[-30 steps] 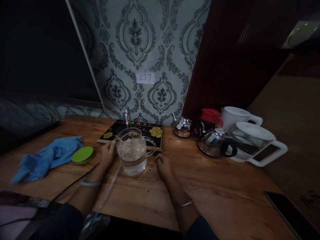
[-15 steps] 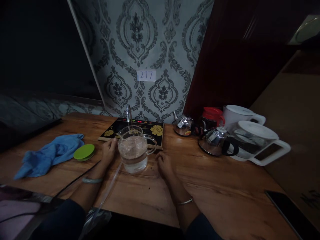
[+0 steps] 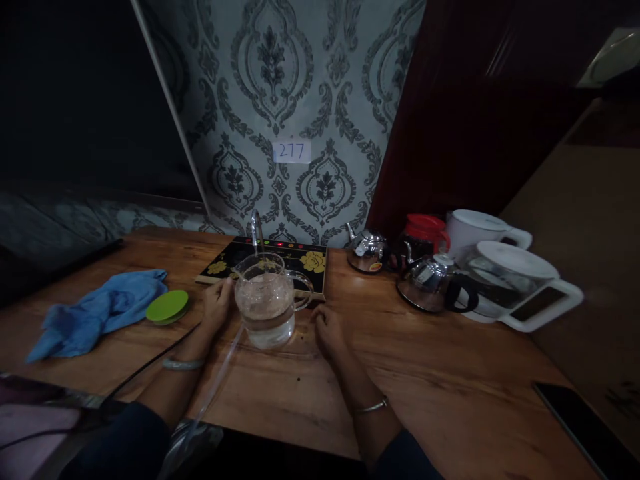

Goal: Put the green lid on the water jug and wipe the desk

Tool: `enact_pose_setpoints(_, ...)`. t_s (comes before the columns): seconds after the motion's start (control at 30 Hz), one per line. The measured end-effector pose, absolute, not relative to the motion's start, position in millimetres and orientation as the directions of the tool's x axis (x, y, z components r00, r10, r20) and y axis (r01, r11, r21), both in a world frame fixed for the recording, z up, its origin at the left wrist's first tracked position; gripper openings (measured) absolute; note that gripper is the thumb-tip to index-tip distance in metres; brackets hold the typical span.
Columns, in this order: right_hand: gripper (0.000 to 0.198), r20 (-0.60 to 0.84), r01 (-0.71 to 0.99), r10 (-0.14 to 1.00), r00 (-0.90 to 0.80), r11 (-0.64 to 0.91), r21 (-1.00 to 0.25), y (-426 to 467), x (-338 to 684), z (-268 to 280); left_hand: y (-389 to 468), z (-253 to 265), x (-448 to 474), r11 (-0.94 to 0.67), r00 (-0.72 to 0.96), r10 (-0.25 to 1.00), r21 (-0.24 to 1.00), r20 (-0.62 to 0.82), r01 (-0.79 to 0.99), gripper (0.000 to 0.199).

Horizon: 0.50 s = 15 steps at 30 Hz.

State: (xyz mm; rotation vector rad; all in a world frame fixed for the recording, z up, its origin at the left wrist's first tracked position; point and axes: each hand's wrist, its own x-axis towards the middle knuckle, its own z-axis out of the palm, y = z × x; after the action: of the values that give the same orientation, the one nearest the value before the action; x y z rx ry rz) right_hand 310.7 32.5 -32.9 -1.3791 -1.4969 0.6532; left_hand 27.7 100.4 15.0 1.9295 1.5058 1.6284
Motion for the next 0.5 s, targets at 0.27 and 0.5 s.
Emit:
enact_pose_setpoints(0.27, 0.02, 0.288, 0.443, 0.951, 0.112, 0.212, -0.871, 33.9, 310.8, -37.7, 98.6, 18.3, 28.3, -0.464, -0.122, 0.779, 0.697, 0.615, 0.547, 0.047)
enact_pose_setpoints(0.5, 0.019, 0.311, 0.423, 0.943, 0.12, 0.235, -0.875, 33.3, 309.3, -36.3, 95.2, 23.3, 29.6, -0.476, -0.116, 0.769, 0.684, 0.629, 0.552, 0.045)
